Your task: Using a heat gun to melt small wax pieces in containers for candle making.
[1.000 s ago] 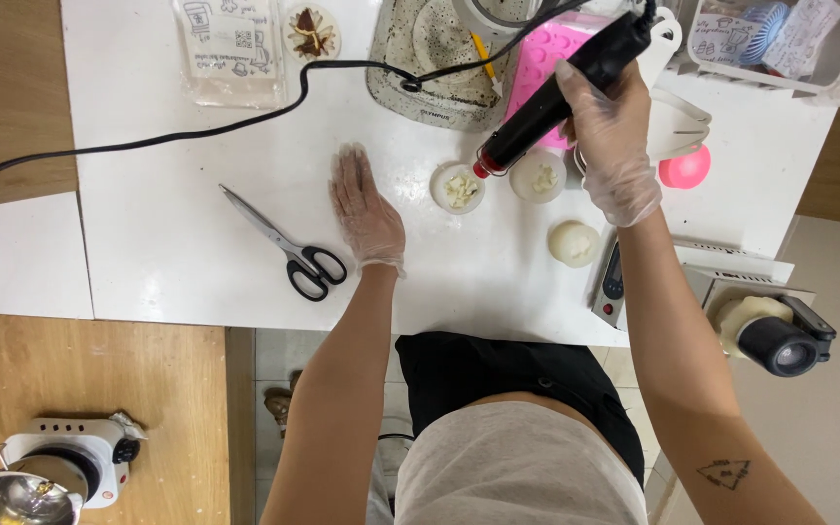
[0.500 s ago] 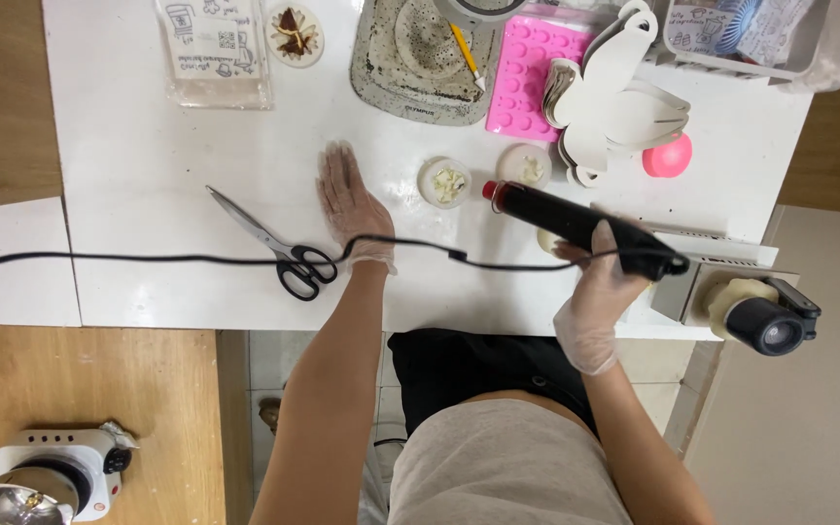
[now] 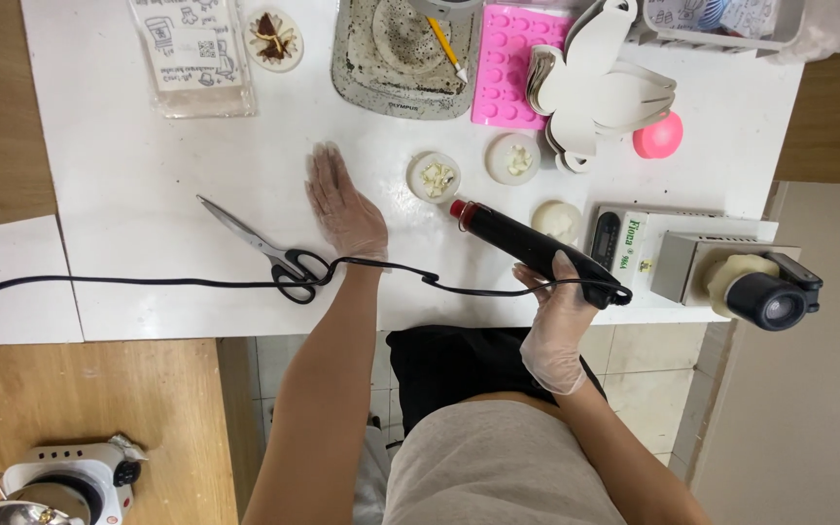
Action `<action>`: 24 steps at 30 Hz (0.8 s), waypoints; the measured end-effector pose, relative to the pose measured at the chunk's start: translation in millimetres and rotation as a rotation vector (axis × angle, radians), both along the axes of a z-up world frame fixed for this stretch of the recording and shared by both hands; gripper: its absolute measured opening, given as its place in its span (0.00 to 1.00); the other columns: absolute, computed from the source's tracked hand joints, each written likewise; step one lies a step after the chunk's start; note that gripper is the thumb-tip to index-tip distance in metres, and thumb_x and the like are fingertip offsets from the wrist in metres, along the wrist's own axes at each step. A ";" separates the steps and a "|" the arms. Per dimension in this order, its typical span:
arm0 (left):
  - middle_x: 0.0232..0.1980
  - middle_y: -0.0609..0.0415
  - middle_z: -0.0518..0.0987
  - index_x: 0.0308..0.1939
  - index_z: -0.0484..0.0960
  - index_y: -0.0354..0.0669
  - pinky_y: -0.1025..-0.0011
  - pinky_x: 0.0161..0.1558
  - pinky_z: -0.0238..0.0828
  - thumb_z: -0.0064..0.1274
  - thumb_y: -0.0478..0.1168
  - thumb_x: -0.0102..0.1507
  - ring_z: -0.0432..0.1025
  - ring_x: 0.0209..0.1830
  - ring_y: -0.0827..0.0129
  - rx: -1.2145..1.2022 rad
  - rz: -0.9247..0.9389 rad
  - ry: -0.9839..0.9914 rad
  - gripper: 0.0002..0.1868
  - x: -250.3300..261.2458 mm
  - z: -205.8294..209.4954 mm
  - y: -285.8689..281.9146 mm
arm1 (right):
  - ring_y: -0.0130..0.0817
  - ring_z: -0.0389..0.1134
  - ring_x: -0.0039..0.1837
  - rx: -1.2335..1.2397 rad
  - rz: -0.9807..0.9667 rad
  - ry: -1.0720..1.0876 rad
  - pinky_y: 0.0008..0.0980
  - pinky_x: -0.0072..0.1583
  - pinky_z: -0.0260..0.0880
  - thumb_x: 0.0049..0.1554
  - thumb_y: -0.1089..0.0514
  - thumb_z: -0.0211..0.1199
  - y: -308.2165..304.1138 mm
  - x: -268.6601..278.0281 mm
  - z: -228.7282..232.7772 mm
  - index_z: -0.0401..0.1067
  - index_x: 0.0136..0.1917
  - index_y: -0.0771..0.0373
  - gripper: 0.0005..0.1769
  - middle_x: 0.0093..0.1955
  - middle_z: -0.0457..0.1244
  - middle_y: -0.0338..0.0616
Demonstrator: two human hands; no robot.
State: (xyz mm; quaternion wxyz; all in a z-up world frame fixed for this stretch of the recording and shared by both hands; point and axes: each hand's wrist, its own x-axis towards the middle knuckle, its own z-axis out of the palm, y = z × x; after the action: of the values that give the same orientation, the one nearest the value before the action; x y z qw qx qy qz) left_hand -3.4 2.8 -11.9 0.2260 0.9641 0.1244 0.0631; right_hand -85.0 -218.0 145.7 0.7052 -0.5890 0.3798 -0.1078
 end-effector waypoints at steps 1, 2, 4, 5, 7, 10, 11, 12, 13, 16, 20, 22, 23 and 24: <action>0.86 0.52 0.47 0.83 0.48 0.42 0.57 0.85 0.34 0.36 0.32 0.71 0.39 0.87 0.59 0.006 -0.008 0.004 0.35 0.4 -0.5 0.4 | 0.38 0.73 0.41 0.012 -0.004 0.013 0.39 0.49 0.81 0.64 0.57 0.60 0.3 -0.9 -1.9 0.67 0.56 0.72 0.15 0.44 0.69 0.50; 0.86 0.51 0.47 0.83 0.47 0.41 0.57 0.84 0.33 0.37 0.32 0.71 0.38 0.87 0.59 0.012 -0.016 0.011 0.35 -1.1 -0.7 0.5 | 0.38 0.73 0.41 0.023 -0.009 0.029 0.40 0.49 0.82 0.64 0.56 0.60 0.4 -3.4 -3.1 0.67 0.57 0.72 0.15 0.44 0.69 0.49; 0.86 0.49 0.46 0.83 0.47 0.39 0.57 0.83 0.32 0.36 0.32 0.70 0.38 0.87 0.57 0.025 -0.025 0.056 0.36 1.2 10.0 -0.2 | 0.38 0.73 0.42 0.031 -0.018 0.006 0.39 0.49 0.81 0.64 0.57 0.60 4.9 -2.1 -4.9 0.67 0.57 0.72 0.15 0.45 0.69 0.49; 0.85 0.48 0.46 0.82 0.46 0.37 0.56 0.82 0.32 0.36 0.33 0.69 0.38 0.86 0.56 0.037 -0.030 0.100 0.37 2.4 15.3 -0.4 | 0.38 0.73 0.42 0.040 -0.023 -0.017 0.39 0.48 0.80 0.64 0.57 0.61 7.3 -1.4 -5.8 0.68 0.57 0.72 0.16 0.46 0.68 0.49; 0.86 0.48 0.46 0.82 0.46 0.38 0.57 0.83 0.31 0.36 0.33 0.69 0.37 0.86 0.56 0.029 -0.030 0.100 0.37 2.0 15.1 1.4 | 0.39 0.74 0.43 0.043 -0.005 -0.021 0.39 0.49 0.80 0.64 0.56 0.60 11.6 -1.6 -1.6 0.68 0.57 0.72 0.16 0.46 0.68 0.50; 0.86 0.49 0.46 0.83 0.47 0.39 0.57 0.83 0.31 0.37 0.33 0.68 0.37 0.86 0.57 0.023 -0.023 0.094 0.37 2.8 9.3 0.2 | 0.39 0.74 0.43 0.029 -0.008 -0.015 0.39 0.49 0.81 0.64 0.56 0.60 9.3 -5.6 -0.8 0.68 0.57 0.73 0.17 0.48 0.68 0.52; 0.86 0.50 0.46 0.82 0.47 0.39 0.57 0.83 0.32 0.37 0.33 0.68 0.37 0.87 0.57 0.033 -0.015 0.089 0.37 2.9 6.7 -0.2 | 0.39 0.74 0.44 0.018 -0.028 -0.005 0.39 0.49 0.81 0.64 0.56 0.60 7.5 -7.9 -1.5 0.67 0.58 0.73 0.17 0.49 0.68 0.51; 0.86 0.50 0.46 0.82 0.47 0.39 0.57 0.83 0.32 0.37 0.33 0.68 0.37 0.87 0.57 0.033 -0.015 0.088 0.37 2.7 5.2 -0.1 | 0.39 0.74 0.44 0.018 -0.028 -0.005 0.39 0.49 0.81 0.64 0.56 0.60 7.6 -7.0 -3.3 0.67 0.58 0.73 0.17 0.49 0.68 0.51; 0.86 0.50 0.47 0.83 0.47 0.39 0.57 0.84 0.32 0.37 0.33 0.69 0.38 0.87 0.57 0.031 -0.013 0.069 0.37 2.5 3.7 0.1 | 0.40 0.74 0.44 0.022 -0.039 -0.009 0.40 0.50 0.82 0.63 0.56 0.60 7.7 -6.2 -5.2 0.66 0.58 0.73 0.17 0.50 0.68 0.51; 0.86 0.50 0.47 0.83 0.48 0.39 0.57 0.84 0.33 0.37 0.33 0.69 0.39 0.87 0.57 0.028 -0.018 0.054 0.36 0.9 6.9 -0.1 | 0.41 0.74 0.44 0.024 -0.059 -0.024 0.40 0.50 0.81 0.63 0.56 0.61 11.8 -2.5 -7.2 0.65 0.58 0.73 0.18 0.49 0.67 0.52; 0.86 0.52 0.48 0.83 0.49 0.41 0.58 0.85 0.36 0.36 0.32 0.70 0.41 0.87 0.58 0.019 -0.001 0.015 0.36 1.2 2.0 -0.6 | 0.41 0.74 0.43 0.006 -0.045 -0.020 0.39 0.49 0.81 0.63 0.55 0.61 15.0 -0.6 -3.1 0.66 0.58 0.73 0.18 0.49 0.67 0.53; 0.86 0.51 0.48 0.83 0.49 0.40 0.57 0.84 0.36 0.36 0.32 0.70 0.41 0.87 0.57 0.014 -0.008 0.007 0.35 1.2 5.1 0.2 | 0.41 0.74 0.43 0.019 -0.056 -0.021 0.39 0.49 0.81 0.63 0.55 0.61 12.6 -2.2 -4.2 0.66 0.58 0.73 0.18 0.49 0.67 0.52; 0.85 0.50 0.48 0.82 0.50 0.39 0.57 0.84 0.35 0.36 0.32 0.70 0.41 0.87 0.56 0.009 -0.016 -0.001 0.35 1.4 6.7 0.3 | 0.40 0.74 0.43 0.032 -0.069 -0.022 0.39 0.50 0.81 0.63 0.55 0.61 11.2 -2.9 -4.8 0.66 0.57 0.73 0.18 0.50 0.67 0.51; 0.85 0.50 0.48 0.82 0.50 0.39 0.57 0.84 0.35 0.36 0.32 0.70 0.41 0.87 0.56 0.007 -0.016 0.001 0.35 1.3 5.1 -0.1 | 0.40 0.74 0.43 0.030 -0.070 -0.020 0.39 0.50 0.81 0.63 0.55 0.61 12.2 -1.8 -3.5 0.66 0.57 0.73 0.18 0.50 0.67 0.51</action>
State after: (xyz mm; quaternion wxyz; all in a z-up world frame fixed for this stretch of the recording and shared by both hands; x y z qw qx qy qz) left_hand -2.1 2.6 -6.8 0.2230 0.9659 0.1165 0.0614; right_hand -86.8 -205.8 142.2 0.7136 -0.5636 0.3945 -0.1327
